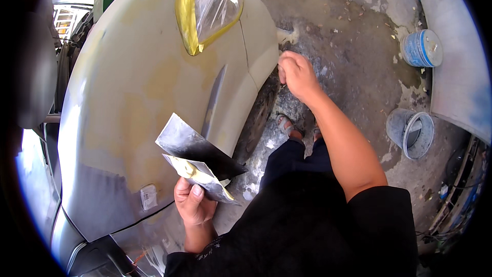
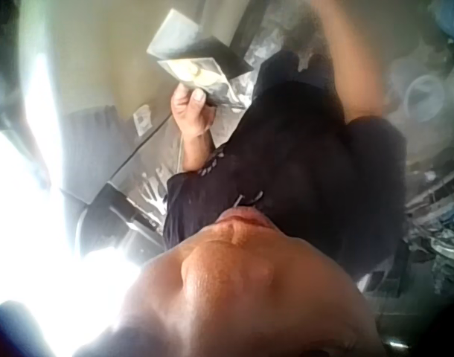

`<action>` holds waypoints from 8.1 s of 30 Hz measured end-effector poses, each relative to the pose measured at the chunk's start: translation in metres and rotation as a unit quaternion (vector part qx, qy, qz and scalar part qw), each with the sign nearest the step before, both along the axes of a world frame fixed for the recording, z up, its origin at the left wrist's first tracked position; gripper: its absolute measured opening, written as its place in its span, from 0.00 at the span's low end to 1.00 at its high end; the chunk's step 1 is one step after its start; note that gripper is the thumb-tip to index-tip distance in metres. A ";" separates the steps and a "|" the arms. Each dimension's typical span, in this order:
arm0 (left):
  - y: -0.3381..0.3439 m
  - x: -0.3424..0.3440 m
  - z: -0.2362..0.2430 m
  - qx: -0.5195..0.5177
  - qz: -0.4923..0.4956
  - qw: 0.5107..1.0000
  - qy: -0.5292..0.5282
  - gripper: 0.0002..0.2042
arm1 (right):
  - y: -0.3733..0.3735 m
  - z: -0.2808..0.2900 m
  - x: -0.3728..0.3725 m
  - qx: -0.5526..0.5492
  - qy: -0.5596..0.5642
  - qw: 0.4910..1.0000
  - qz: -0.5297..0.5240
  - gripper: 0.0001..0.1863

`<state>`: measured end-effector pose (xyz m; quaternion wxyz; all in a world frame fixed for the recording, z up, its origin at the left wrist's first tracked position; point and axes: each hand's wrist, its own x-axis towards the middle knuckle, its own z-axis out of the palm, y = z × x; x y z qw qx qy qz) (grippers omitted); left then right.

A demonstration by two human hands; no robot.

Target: The person applies body filler to the front fender and wheel arch of a silver car using a metal spreader. They repeatedly scoop filler from a palette and smooth it onto the vehicle's surface, working on both the upper panel and the area around the tire.

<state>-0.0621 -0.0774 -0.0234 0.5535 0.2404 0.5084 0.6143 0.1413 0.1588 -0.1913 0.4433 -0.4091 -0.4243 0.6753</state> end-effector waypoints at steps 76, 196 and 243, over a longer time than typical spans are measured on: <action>0.325 0.281 0.021 0.248 -0.338 0.784 0.457 0.16 | 0.100 0.193 0.335 0.243 -0.029 0.969 -0.007 0.21; 2.901 0.672 0.127 0.009 -0.172 0.982 -0.073 0.15 | 2.282 0.043 0.899 -0.639 -0.301 0.699 -0.111 0.20; 4.179 1.317 0.116 -0.008 -0.237 0.971 0.028 0.14 | 3.623 -0.026 1.490 -0.533 -0.227 0.784 -0.222 0.12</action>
